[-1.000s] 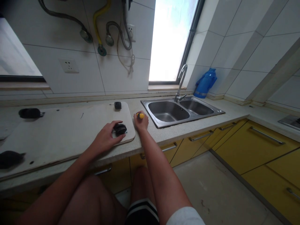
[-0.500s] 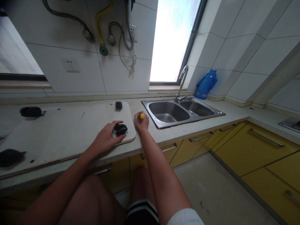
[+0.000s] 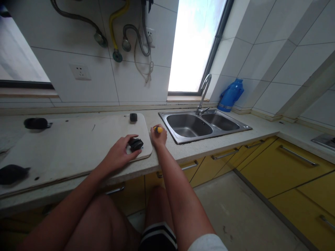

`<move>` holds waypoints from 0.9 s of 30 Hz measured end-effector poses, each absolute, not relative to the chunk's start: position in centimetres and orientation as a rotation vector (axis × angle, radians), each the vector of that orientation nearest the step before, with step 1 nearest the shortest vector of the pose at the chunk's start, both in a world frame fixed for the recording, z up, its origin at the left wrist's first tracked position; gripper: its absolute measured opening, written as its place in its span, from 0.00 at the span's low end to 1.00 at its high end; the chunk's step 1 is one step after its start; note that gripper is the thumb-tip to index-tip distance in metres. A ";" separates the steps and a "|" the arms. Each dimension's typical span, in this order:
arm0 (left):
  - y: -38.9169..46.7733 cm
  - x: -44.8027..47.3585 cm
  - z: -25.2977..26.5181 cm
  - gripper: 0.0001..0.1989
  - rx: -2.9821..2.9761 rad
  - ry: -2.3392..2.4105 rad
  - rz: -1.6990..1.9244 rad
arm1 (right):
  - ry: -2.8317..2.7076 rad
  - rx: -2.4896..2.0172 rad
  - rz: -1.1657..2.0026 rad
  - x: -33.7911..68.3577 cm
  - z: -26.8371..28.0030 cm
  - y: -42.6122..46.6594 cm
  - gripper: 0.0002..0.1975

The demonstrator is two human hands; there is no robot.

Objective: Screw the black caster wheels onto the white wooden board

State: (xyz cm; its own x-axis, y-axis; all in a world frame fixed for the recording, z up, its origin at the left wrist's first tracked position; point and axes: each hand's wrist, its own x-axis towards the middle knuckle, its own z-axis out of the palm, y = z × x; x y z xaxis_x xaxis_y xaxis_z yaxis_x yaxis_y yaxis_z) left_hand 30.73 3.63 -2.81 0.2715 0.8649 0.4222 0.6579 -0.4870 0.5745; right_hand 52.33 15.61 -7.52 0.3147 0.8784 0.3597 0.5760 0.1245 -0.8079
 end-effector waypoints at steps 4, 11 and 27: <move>3.6 30.8 -2.8 0.31 2.243 1.400 1.025 | -1.369 -1.558 0.366 52.3 -7.6 15.7 0.14; 3.6 30.9 -2.9 0.33 2.253 1.415 1.043 | -1.372 -1.546 0.369 52.5 -7.9 15.8 0.14; 3.5 31.0 -2.9 0.33 2.266 1.424 1.036 | -1.367 -1.565 0.369 52.3 -7.5 15.5 0.13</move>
State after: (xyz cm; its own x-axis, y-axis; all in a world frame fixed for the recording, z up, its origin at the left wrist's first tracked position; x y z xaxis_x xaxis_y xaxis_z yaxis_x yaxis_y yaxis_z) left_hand 30.97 3.55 -2.88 0.2607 0.8663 0.4262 0.6723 -0.4797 0.5638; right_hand 52.30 15.51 -7.52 0.3189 0.8770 0.3594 0.5770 0.1211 -0.8077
